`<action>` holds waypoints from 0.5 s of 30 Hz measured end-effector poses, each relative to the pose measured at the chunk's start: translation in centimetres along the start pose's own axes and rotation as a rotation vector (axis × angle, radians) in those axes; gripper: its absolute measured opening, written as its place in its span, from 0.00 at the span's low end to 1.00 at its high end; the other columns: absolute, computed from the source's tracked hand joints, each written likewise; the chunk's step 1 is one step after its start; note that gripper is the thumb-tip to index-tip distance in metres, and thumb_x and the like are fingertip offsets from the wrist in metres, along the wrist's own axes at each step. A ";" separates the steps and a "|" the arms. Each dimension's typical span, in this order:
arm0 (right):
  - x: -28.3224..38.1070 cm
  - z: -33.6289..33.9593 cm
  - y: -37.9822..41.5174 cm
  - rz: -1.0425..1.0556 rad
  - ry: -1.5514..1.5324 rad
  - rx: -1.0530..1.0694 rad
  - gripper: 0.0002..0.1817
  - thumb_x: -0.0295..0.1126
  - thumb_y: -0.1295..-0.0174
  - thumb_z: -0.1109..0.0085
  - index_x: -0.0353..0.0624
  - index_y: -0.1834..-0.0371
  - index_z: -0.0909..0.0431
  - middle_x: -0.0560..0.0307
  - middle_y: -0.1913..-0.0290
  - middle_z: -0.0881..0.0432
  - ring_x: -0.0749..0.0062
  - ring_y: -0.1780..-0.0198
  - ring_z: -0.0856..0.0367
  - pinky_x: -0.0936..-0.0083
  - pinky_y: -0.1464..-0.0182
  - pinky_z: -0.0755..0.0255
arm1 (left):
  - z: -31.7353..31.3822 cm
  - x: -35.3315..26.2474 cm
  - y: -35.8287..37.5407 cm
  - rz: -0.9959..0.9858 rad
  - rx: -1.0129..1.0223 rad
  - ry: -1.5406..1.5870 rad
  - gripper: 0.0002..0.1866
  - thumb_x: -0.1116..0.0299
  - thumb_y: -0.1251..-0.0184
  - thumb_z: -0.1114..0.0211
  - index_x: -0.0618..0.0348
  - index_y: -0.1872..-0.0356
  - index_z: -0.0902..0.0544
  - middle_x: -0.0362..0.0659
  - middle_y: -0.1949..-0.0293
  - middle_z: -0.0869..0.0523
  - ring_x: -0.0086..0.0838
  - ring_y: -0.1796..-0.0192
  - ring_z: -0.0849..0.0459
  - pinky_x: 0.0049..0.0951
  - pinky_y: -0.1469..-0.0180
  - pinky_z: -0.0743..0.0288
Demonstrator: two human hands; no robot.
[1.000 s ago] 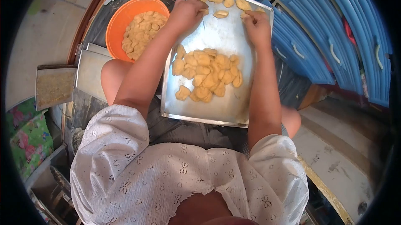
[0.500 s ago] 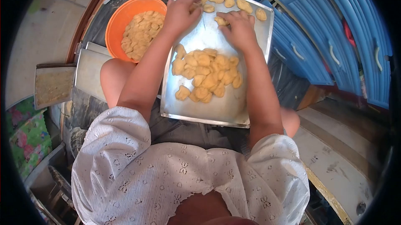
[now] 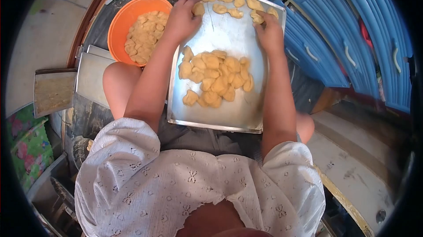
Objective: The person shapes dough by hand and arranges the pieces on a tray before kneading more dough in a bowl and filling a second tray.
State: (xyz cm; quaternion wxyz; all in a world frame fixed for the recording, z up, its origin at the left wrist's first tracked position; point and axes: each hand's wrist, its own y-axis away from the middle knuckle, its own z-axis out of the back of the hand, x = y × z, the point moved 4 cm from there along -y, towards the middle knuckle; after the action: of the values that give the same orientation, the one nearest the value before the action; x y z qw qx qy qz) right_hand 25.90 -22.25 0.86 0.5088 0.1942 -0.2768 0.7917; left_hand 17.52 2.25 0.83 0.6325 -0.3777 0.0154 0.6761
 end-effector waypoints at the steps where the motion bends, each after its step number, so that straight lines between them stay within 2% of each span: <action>1: 0.1 -0.2 -0.1 0.002 -0.002 0.000 0.21 0.29 0.52 0.32 0.44 0.51 0.20 0.48 0.53 0.22 0.55 0.48 0.26 0.65 0.45 0.32 | -0.3 0.4 0.0 0.048 0.059 0.091 0.19 0.69 0.46 0.34 0.59 0.51 0.19 0.48 0.51 0.22 0.42 0.49 0.22 0.37 0.47 0.28; 3: -0.2 -0.8 -0.1 -0.168 -0.176 0.022 0.20 0.27 0.51 0.34 0.43 0.52 0.21 0.46 0.52 0.22 0.54 0.51 0.23 0.65 0.49 0.29 | -0.6 0.4 -0.2 0.096 0.115 0.175 0.18 0.70 0.45 0.35 0.60 0.51 0.19 0.47 0.52 0.21 0.41 0.51 0.21 0.36 0.49 0.27; 5: 0.0 -0.9 -0.3 -0.174 -0.172 0.010 0.19 0.26 0.51 0.35 0.43 0.53 0.20 0.47 0.53 0.22 0.54 0.53 0.22 0.65 0.50 0.28 | -1.2 -0.4 -0.7 0.173 0.090 0.184 0.17 0.72 0.45 0.35 0.62 0.52 0.19 0.47 0.52 0.21 0.41 0.58 0.18 0.34 0.54 0.24; 7: 0.0 -0.8 -0.3 -0.180 -0.166 -0.008 0.17 0.25 0.50 0.36 0.42 0.54 0.20 0.48 0.54 0.21 0.55 0.55 0.22 0.65 0.52 0.28 | -1.5 -0.4 -1.0 0.169 0.089 0.135 0.17 0.70 0.45 0.34 0.61 0.53 0.19 0.47 0.53 0.21 0.40 0.55 0.19 0.35 0.51 0.25; 9: 0.9 0.1 0.4 0.050 -0.038 -0.207 0.16 0.25 0.50 0.37 0.43 0.55 0.20 0.48 0.58 0.22 0.56 0.59 0.22 0.67 0.54 0.27 | -1.9 -0.4 -1.1 0.166 0.091 0.090 0.17 0.68 0.44 0.33 0.59 0.53 0.18 0.46 0.53 0.20 0.39 0.52 0.20 0.36 0.49 0.27; 10: 1.3 0.7 1.0 0.047 -0.037 -0.208 0.16 0.25 0.50 0.37 0.43 0.55 0.20 0.48 0.58 0.22 0.56 0.59 0.22 0.67 0.54 0.27 | -1.6 -0.9 -1.0 0.055 0.013 -0.003 0.17 0.66 0.44 0.33 0.58 0.52 0.18 0.45 0.54 0.20 0.39 0.50 0.22 0.37 0.48 0.28; 11: 1.4 0.9 1.9 -0.024 -0.069 -0.063 0.18 0.26 0.52 0.36 0.43 0.55 0.20 0.49 0.59 0.22 0.56 0.60 0.22 0.68 0.55 0.27 | -1.4 -1.3 -0.8 -0.054 -0.064 -0.096 0.18 0.64 0.44 0.32 0.56 0.52 0.18 0.44 0.54 0.20 0.39 0.49 0.23 0.38 0.46 0.30; 12: 1.7 1.1 2.8 -0.096 -0.102 0.085 0.19 0.26 0.53 0.34 0.43 0.55 0.20 0.49 0.60 0.23 0.57 0.60 0.22 0.69 0.55 0.27 | -1.4 -1.4 -0.9 -0.051 -0.059 -0.096 0.18 0.64 0.44 0.32 0.56 0.52 0.18 0.44 0.54 0.20 0.39 0.49 0.23 0.38 0.46 0.30; 13: 2.1 1.8 3.9 -0.100 -0.102 0.093 0.19 0.26 0.53 0.34 0.43 0.55 0.20 0.49 0.60 0.23 0.57 0.60 0.22 0.69 0.55 0.27 | -1.7 -1.7 -1.0 -0.108 0.016 -0.097 0.18 0.62 0.44 0.32 0.55 0.53 0.17 0.42 0.55 0.19 0.38 0.48 0.24 0.38 0.45 0.34; 15: 3.1 1.0 6.5 -0.033 -0.230 0.734 0.20 0.26 0.56 0.33 0.42 0.55 0.20 0.51 0.60 0.22 0.61 0.59 0.22 0.70 0.55 0.27 | -2.5 -1.8 -1.1 -0.162 0.092 -0.095 0.18 0.60 0.44 0.32 0.53 0.53 0.17 0.41 0.57 0.19 0.37 0.47 0.25 0.39 0.43 0.37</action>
State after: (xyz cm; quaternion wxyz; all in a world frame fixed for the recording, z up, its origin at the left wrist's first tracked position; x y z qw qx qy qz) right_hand 18.70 -22.85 1.89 0.3838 0.4555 -0.0273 0.8028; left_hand 19.51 -0.28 0.53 0.7017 -0.3158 -0.0140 0.6385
